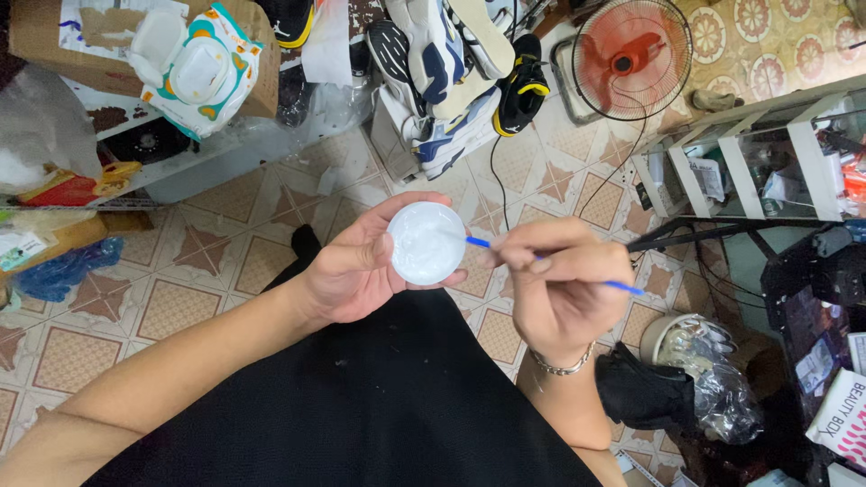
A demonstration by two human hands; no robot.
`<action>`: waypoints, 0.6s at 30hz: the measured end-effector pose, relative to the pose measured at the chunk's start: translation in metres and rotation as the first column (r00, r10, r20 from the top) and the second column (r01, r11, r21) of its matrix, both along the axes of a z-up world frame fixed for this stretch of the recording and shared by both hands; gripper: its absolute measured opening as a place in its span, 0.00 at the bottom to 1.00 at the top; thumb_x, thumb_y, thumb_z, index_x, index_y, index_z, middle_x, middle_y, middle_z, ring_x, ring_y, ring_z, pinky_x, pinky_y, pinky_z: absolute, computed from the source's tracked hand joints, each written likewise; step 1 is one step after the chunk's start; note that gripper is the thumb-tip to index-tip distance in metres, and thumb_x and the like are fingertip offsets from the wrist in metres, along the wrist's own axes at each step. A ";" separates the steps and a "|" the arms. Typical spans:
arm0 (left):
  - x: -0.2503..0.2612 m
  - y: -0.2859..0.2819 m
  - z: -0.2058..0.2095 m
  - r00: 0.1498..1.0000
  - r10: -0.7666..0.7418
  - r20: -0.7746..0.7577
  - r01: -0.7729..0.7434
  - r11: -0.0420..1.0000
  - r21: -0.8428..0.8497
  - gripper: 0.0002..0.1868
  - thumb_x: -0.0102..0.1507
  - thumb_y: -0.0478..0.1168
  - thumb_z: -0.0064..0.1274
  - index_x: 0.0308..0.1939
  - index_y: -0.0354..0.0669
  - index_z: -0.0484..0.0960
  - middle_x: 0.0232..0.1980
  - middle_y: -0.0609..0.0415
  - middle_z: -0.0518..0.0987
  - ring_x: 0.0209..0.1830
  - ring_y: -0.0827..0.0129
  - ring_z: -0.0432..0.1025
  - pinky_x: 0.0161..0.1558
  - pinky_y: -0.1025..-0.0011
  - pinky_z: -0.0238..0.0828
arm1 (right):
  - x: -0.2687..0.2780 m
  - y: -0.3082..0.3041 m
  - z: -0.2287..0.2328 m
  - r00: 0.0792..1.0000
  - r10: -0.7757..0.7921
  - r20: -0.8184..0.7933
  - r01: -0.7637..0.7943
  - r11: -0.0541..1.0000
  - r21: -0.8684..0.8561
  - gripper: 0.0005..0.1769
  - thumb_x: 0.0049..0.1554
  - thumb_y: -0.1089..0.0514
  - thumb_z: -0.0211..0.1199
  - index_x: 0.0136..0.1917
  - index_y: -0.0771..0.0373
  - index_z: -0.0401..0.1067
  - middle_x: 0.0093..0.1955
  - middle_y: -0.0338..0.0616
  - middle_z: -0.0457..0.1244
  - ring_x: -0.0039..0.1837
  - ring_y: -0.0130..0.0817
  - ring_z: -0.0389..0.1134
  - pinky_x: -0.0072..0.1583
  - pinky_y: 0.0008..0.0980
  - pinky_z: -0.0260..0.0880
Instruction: The person mixes white paint in a small container, then uses a blue paintbrush to apply white paint to the side and sole of a red sneaker. The person repeatedly dips the brush into the paint and carefully coats the shoe's white stripe and sole edges.
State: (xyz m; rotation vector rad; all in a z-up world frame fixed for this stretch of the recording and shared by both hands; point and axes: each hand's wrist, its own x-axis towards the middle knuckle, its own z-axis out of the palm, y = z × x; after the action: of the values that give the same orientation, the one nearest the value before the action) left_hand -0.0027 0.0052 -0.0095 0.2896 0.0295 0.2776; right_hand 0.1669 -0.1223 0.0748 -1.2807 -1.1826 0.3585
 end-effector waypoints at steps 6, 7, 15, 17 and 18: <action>-0.002 0.003 0.002 1.000 -0.015 0.022 0.015 1.000 0.018 0.41 0.67 0.50 0.62 0.78 0.37 0.60 0.69 0.40 0.72 0.72 0.50 0.68 0.73 0.41 0.64 | -0.006 -0.001 0.004 0.989 0.070 -0.133 -0.061 0.995 0.075 0.14 0.67 0.71 0.60 0.54 0.62 0.57 0.49 0.58 0.67 0.42 0.34 0.73 0.46 0.27 0.80; -0.003 0.004 0.002 1.000 -0.016 0.023 0.016 1.000 0.015 0.41 0.67 0.50 0.62 0.78 0.37 0.60 0.69 0.39 0.72 0.71 0.49 0.69 0.73 0.42 0.64 | -0.006 -0.001 0.004 0.989 0.085 -0.120 -0.077 0.995 0.069 0.13 0.67 0.71 0.60 0.54 0.62 0.57 0.50 0.59 0.67 0.42 0.34 0.73 0.46 0.28 0.80; -0.008 0.006 0.000 0.999 -0.017 0.043 0.017 1.000 -0.004 0.41 0.68 0.49 0.61 0.78 0.37 0.59 0.69 0.37 0.73 0.68 0.44 0.71 0.72 0.43 0.65 | -0.007 0.006 -0.004 0.984 0.177 -0.018 -0.176 0.984 0.027 0.10 0.64 0.73 0.58 0.50 0.64 0.60 0.51 0.62 0.66 0.44 0.37 0.72 0.48 0.31 0.78; -0.009 0.007 -0.001 1.000 -0.015 0.023 0.016 0.999 -0.028 0.41 0.68 0.48 0.61 0.78 0.37 0.59 0.70 0.42 0.71 0.71 0.50 0.68 0.74 0.41 0.65 | -0.008 0.008 -0.006 0.991 0.118 -0.063 -0.116 0.992 0.043 0.09 0.66 0.72 0.57 0.51 0.63 0.60 0.51 0.60 0.66 0.44 0.35 0.72 0.48 0.30 0.78; -0.009 0.007 -0.002 1.000 -0.013 0.014 0.014 0.999 -0.040 0.41 0.68 0.48 0.61 0.78 0.37 0.58 0.70 0.44 0.71 0.72 0.53 0.67 0.75 0.40 0.65 | -0.008 0.009 -0.006 0.992 0.090 -0.085 -0.086 0.995 0.050 0.09 0.67 0.71 0.56 0.52 0.63 0.59 0.51 0.59 0.66 0.44 0.34 0.72 0.48 0.29 0.79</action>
State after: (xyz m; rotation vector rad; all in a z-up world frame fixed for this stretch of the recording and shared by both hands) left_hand -0.0117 0.0122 -0.0115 0.2479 0.0191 0.2652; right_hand 0.1588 -0.1132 0.0688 -1.1642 -1.1695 0.4448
